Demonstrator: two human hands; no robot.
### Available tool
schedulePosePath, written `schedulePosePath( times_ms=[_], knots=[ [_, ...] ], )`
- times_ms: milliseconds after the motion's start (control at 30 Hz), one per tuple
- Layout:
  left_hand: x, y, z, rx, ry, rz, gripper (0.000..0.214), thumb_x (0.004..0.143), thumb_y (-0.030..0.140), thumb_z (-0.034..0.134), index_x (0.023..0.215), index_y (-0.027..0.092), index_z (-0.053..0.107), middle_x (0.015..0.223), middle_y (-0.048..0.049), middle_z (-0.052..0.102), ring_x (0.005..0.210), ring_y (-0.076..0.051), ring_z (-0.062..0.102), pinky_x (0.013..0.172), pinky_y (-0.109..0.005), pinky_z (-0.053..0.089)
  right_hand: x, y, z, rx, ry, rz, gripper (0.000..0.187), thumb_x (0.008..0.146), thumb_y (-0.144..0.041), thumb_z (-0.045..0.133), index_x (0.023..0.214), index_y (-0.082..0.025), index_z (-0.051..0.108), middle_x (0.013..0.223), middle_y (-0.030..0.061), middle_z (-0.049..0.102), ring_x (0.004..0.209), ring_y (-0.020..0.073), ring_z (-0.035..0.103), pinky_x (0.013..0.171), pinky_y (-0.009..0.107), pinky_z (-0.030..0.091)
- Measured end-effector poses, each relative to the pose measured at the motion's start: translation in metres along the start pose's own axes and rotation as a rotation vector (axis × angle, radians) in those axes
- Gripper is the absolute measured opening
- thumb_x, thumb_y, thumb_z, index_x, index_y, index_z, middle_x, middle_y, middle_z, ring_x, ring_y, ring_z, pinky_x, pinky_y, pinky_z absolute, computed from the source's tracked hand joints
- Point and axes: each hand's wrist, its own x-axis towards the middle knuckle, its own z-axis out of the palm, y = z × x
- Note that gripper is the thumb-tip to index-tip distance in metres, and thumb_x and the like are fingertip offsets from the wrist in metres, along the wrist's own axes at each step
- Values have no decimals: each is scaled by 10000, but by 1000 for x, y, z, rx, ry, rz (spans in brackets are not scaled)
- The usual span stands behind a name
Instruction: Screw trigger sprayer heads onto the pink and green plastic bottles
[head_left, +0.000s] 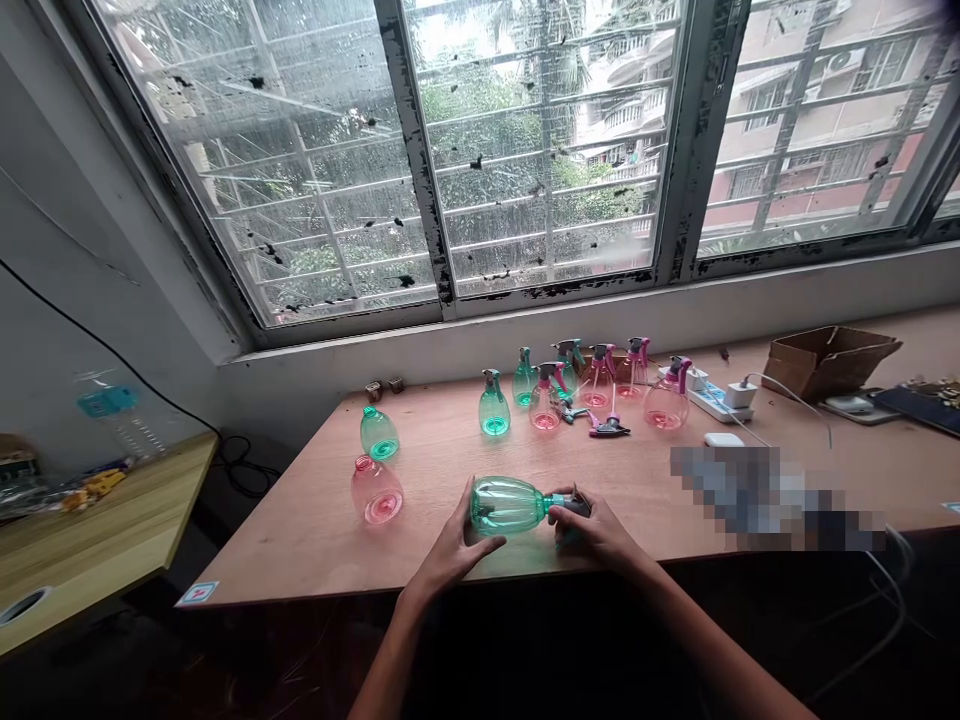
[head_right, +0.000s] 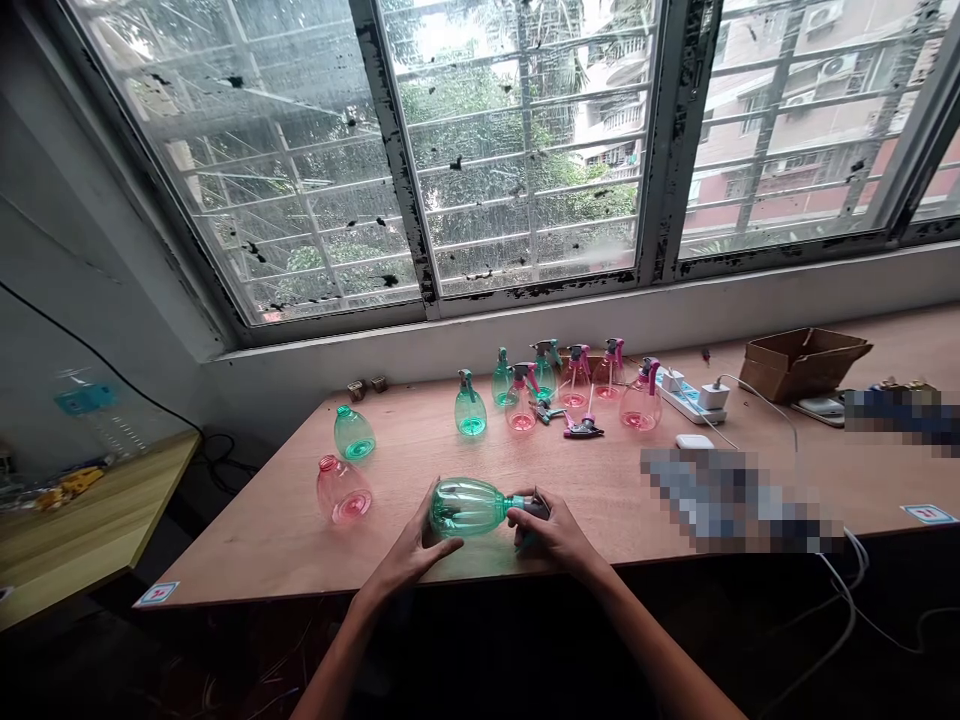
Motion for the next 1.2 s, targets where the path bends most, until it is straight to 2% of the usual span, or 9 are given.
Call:
schedulePosePath(
  times_ms=[200, 433, 533, 667, 733, 867, 933, 1133, 1200],
  knots=[
    [3, 6, -1, -3, -4, 26, 733, 797, 384, 734, 1440, 229, 418, 1475, -103, 476, 1403, -323, 374, 1184, -484, 268, 0, 1, 0, -4, -7, -11, 430, 753, -476, 776, 1019, -174, 625, 755, 9, 659, 576, 168, 637, 580, 316, 540],
    [1, 4, 4, -107, -43, 37, 1051, 775, 312, 762, 1541, 300, 43, 1552, -89, 356, 1412, -302, 368, 1184, -500, 271, 1, 2, 0, 10, -1, -6, 442, 745, -487, 779, 1014, -176, 614, 750, 4, 657, 565, 169, 638, 574, 321, 541],
    [1, 0, 4, -123, -32, 11, 1074, 741, 331, 795, 1543, 277, 83, 1554, -120, 345, 1407, -325, 371, 1174, -510, 285, 0, 2, -1, 2, -16, -14, 422, 756, -466, 778, 1017, -174, 622, 750, 4, 659, 569, 167, 639, 581, 316, 538],
    [3, -3, 2, -81, -12, 11, 912, 738, 348, 797, 1497, 238, 305, 1503, -131, 425, 1411, -347, 358, 1178, -512, 276, 0, 2, -1, 5, -12, -8, 424, 758, -467, 775, 1020, -169, 624, 752, 10, 660, 577, 170, 638, 585, 321, 540],
    [3, -2, 2, -75, -4, 16, 944, 721, 332, 809, 1503, 258, 285, 1529, -115, 388, 1427, -337, 329, 1185, -501, 267, 0, 2, -1, 8, 2, -2, 437, 751, -483, 775, 1017, -171, 624, 755, 13, 663, 580, 174, 639, 588, 325, 543],
    [2, 0, 4, -114, -19, 31, 1069, 740, 295, 786, 1538, 319, 76, 1576, -80, 307, 1436, -306, 322, 1187, -504, 253, 0, 1, 0, -18, -2, -13, 435, 741, -489, 782, 1008, -178, 641, 754, 10, 669, 575, 171, 639, 595, 322, 538],
    [1, 0, 4, -124, -35, 23, 1101, 733, 293, 794, 1539, 318, 45, 1580, -86, 296, 1434, -302, 329, 1189, -496, 249, 0, 0, 0, -30, -6, -19, 423, 739, -490, 784, 999, -184, 652, 747, 5, 672, 568, 168, 638, 594, 318, 534],
    [1, -1, 2, -102, 12, -24, 952, 753, 361, 779, 1524, 240, 233, 1549, -116, 365, 1444, -347, 291, 1197, -510, 229, 0, -2, 1, -33, -14, -18, 419, 744, -486, 781, 1002, -183, 651, 748, 5, 671, 571, 165, 638, 588, 313, 529],
    [1, 0, 2, -113, -5, -7, 978, 748, 343, 787, 1529, 257, 206, 1555, -114, 354, 1434, -344, 315, 1191, -509, 248, 0, -1, 0, -29, -7, -23, 412, 757, -475, 775, 1010, -178, 646, 754, 9, 671, 570, 163, 637, 587, 312, 529]
  ],
)
